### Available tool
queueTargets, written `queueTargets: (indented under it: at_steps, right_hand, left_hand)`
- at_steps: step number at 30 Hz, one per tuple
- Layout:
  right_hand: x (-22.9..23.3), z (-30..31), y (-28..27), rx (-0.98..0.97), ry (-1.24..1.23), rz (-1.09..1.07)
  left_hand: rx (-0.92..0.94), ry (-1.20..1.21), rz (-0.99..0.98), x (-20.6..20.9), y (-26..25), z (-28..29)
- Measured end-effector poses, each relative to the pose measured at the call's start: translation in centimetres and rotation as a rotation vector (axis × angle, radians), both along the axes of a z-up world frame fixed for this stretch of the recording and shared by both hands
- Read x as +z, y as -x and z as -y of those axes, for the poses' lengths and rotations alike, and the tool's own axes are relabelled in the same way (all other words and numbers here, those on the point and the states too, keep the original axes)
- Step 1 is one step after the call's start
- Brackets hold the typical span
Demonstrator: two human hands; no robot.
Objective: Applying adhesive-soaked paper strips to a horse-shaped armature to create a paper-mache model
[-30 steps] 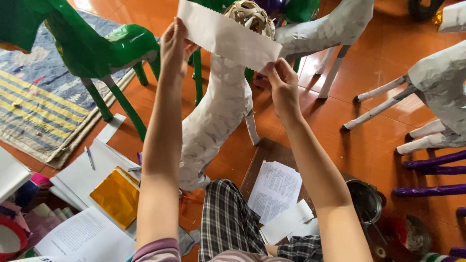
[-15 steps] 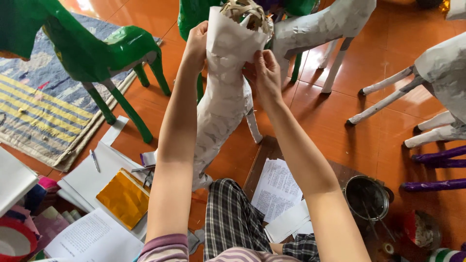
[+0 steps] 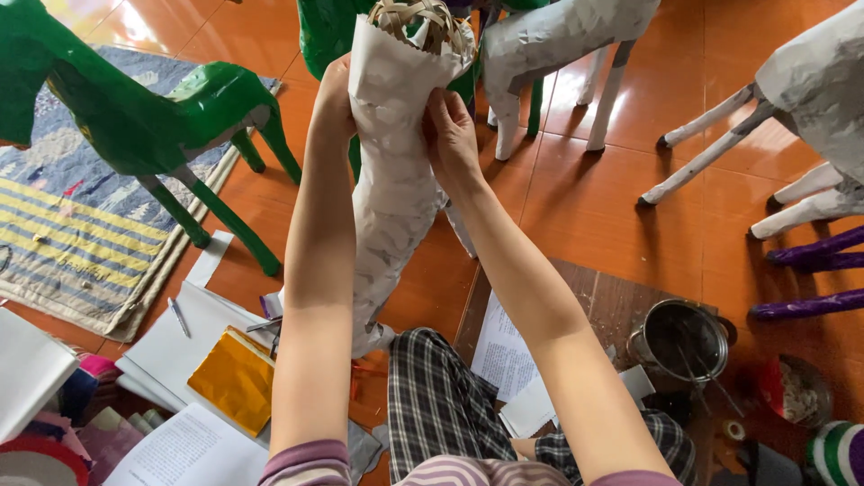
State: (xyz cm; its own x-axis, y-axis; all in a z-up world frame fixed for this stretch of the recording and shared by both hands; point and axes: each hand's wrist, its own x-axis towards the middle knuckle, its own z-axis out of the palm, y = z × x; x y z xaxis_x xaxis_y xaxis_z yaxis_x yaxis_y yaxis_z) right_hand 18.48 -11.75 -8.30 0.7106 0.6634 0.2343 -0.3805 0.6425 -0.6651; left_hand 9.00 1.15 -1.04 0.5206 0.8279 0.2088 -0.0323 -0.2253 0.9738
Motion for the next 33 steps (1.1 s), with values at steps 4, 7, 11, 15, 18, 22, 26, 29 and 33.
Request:
queueTargets:
  at_steps: [4,7,11,15,18,22,26,29,33]
  right_hand:
    - [-1.2,-0.6,-0.4,-0.012,-0.016,-0.019]
    - [-1.3,0.2,-0.7,0.033,-0.003,-0.044]
    - [3.7,3.1,1.4,-0.253,0.248,0.038]
    - [4.4,1.1,1.6,-0.245,0.223,0.061]
    - [3.4,-1.0,1.3,-0.344,0.289,0.069]
    - [4.0,-0.8,1.1,-0.356,0.33,0.029]
    - [3.5,-0.3,-0.9,-0.283,0.307,0.001]
    - [1.9,4.1,-1.1,-0.117,0.176,-0.174]
    - [-5.6,17.1,0.9,0.028,0.345,0.094]
  left_hand:
    - [0.033,-0.022,-0.024,0.2,0.3,0.2]
    - [0.065,-0.037,-0.042,0.3,0.6,0.4]
    - [-0.016,0.026,-0.013,0.7,2.1,1.3]
    - [-0.139,0.321,-0.007,1.0,3.4,3.8]
    - [-0.186,0.299,0.001,0.9,3.6,3.8]
    - [-0.14,0.282,-0.041,0.3,3.8,3.0]
    - [0.017,0.275,-0.076,-1.1,2.9,1.2]
    - [0.266,0.079,0.15,-7.2,2.9,-3.4]
    - [0.274,-0.137,0.778,-9.5,7.5,12.5]
